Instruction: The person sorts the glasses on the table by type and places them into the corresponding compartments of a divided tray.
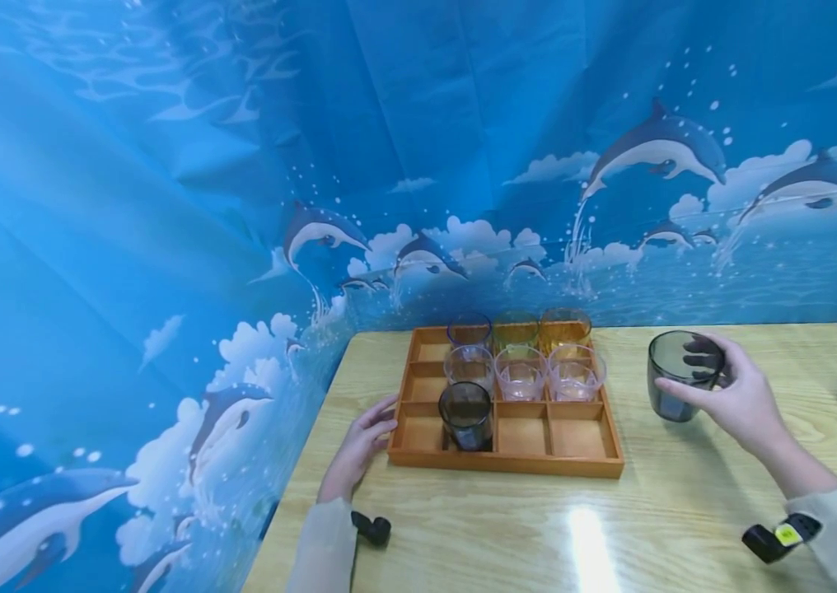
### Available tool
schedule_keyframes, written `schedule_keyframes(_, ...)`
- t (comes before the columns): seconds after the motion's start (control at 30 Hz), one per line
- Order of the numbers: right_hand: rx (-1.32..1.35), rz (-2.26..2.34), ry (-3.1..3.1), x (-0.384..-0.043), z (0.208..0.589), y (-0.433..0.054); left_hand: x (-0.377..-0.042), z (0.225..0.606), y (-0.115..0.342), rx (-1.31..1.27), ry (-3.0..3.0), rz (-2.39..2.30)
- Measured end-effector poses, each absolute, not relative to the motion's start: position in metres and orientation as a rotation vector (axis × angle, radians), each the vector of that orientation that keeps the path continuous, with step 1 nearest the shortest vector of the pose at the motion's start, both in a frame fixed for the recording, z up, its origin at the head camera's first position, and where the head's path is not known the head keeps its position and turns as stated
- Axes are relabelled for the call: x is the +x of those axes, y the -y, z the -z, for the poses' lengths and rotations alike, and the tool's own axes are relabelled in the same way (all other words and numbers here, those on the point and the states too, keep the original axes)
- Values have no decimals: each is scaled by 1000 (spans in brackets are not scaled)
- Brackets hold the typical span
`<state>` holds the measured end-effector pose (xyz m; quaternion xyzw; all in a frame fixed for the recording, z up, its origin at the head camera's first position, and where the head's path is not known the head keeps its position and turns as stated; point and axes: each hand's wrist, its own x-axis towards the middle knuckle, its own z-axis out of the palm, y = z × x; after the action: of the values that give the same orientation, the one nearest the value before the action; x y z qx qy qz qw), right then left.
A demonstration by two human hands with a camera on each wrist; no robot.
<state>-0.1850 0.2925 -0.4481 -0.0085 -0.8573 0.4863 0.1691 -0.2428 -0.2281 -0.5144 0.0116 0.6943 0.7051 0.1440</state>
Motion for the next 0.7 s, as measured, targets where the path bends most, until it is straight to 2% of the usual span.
schedule_keyframes(0.7, 175, -1495, 2381, -181, 438, -244, -245, 517, 230, 28, -1991, -2037)
